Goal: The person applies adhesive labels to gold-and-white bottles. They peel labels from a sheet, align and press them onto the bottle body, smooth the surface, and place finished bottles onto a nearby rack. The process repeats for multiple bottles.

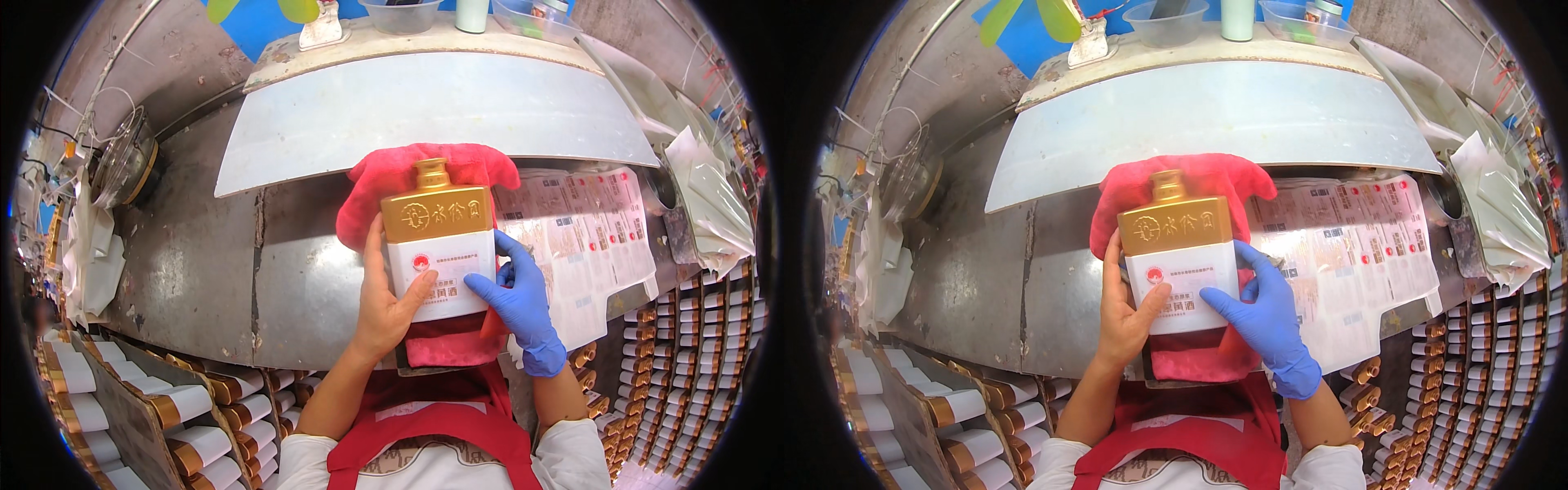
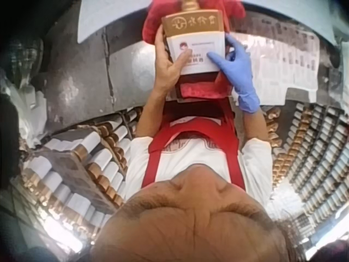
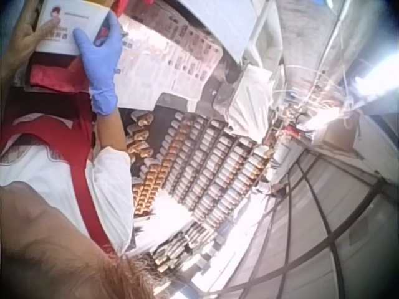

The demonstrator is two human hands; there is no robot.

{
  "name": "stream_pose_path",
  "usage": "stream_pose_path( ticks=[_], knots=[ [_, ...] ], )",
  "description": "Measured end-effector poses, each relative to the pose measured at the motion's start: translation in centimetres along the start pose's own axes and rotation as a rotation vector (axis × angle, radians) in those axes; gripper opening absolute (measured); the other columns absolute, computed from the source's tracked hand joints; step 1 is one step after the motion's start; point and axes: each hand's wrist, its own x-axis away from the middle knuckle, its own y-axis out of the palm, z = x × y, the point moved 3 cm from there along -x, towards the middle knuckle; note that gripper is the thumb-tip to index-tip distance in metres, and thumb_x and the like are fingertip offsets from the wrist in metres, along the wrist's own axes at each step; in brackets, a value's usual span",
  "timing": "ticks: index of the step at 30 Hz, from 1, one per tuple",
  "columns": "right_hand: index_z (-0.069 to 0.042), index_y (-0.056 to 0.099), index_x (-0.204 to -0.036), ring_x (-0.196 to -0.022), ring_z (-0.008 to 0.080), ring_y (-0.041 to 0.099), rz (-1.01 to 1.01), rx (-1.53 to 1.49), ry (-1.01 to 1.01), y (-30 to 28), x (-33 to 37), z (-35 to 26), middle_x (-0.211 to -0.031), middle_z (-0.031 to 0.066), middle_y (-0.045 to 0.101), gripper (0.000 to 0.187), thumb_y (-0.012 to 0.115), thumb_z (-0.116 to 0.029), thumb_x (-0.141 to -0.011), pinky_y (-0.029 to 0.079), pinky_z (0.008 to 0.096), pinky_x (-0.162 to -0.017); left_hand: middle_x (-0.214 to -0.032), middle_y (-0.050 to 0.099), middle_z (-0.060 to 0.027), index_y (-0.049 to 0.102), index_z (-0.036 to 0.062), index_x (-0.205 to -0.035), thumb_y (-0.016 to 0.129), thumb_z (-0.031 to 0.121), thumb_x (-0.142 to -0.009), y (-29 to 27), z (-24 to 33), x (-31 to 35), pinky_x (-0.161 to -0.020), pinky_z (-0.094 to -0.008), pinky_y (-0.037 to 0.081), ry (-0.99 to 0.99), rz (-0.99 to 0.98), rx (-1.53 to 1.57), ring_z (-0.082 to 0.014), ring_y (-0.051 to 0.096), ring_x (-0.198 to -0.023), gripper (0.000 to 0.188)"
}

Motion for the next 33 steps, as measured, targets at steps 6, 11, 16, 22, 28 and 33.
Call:
stream_pose_path(
  ticks=[6, 11, 16, 22, 28, 33],
  knots=[
    [-0.003, 0.052, -0.130, -0.058, 0.0033, 0.038, -0.006, -0.009, 0.008, 0.1, 0.0, -0.1, -0.067, -0.0052, 0.044, 0.072, 0.083, -0.026, -0.070, 0.036, 0.0195, -0.053, -0.140, 0.037, -0.0156, 0.004, 0.0020, -0.149, 0.060, 0.005, -0.090, 0.0, 0.1, 0.0, -0.097, -0.0334, 0.046, 0.024, 0.003, -0.015, -0.0222, 0.049, -0.121, 0.081],
    [-0.004, 0.052, -0.131, -0.058, 0.0026, 0.039, -0.012, -0.014, 0.011, 0.0, 0.0, 0.0, -0.067, -0.0059, 0.045, 0.070, 0.082, -0.023, -0.070, 0.036, 0.0188, -0.053, -0.140, 0.037, -0.0153, 0.004, 0.0021, -0.149, 0.059, 0.004, -0.090, 0.1, 0.1, 0.0, -0.098, -0.0335, 0.044, 0.020, 0.001, -0.004, -0.0221, 0.047, -0.123, 0.080],
    [-0.005, 0.052, -0.132, -0.058, 0.0009, 0.039, -0.062, -0.200, 0.097, -0.6, -0.4, -0.1, -0.067, -0.0077, 0.044, 0.065, 0.079, -0.016, -0.074, 0.036, 0.0172, -0.053, -0.142, 0.036, -0.0149, 0.009, 0.0022, -0.149, 0.057, 0.000, -0.089, -0.8, 0.0, 0.0, -0.103, -0.0342, 0.039, 0.058, 0.005, 0.061, -0.0230, 0.042, -0.128, 0.077],
    [-0.005, 0.053, -0.132, -0.058, 0.0011, 0.039, -0.005, -0.138, 0.032, -0.4, -0.5, -0.5, -0.084, -0.0035, 0.057, 0.062, 0.078, -0.014, -0.075, 0.038, 0.0176, -0.054, -0.144, 0.035, -0.0143, 0.017, 0.0026, -0.149, 0.060, -0.003, -0.086, -1.6, 0.4, 0.1, -0.099, -0.0347, 0.044, 0.011, -0.013, -0.022, -0.0231, 0.044, -0.127, 0.076],
    [-0.004, 0.053, -0.130, -0.059, 0.0012, 0.040, 0.007, -0.076, -0.017, 0.2, -0.2, -0.6, -0.099, -0.0002, 0.062, 0.060, 0.077, -0.013, -0.077, 0.039, 0.0173, -0.055, -0.142, 0.038, -0.0141, 0.017, 0.0031, -0.149, 0.062, -0.003, -0.084, -1.7, 0.2, 0.4, -0.094, -0.0350, 0.049, 0.003, 0.000, -0.030, -0.0232, 0.046, -0.126, 0.079],
    [-0.003, 0.056, -0.126, -0.058, 0.0019, 0.043, -0.039, -0.337, 0.065, -1.6, -1.2, 0.4, -0.095, 0.0038, 0.064, 0.044, 0.067, -0.015, -0.086, 0.038, 0.0169, -0.054, -0.142, 0.038, -0.0142, 0.017, 0.0028, -0.149, 0.062, -0.004, -0.083, -1.8, 0.5, 0.2, -0.096, -0.0366, 0.048, -0.003, -0.023, -0.019, -0.0241, 0.045, -0.127, 0.080]
  ],
)
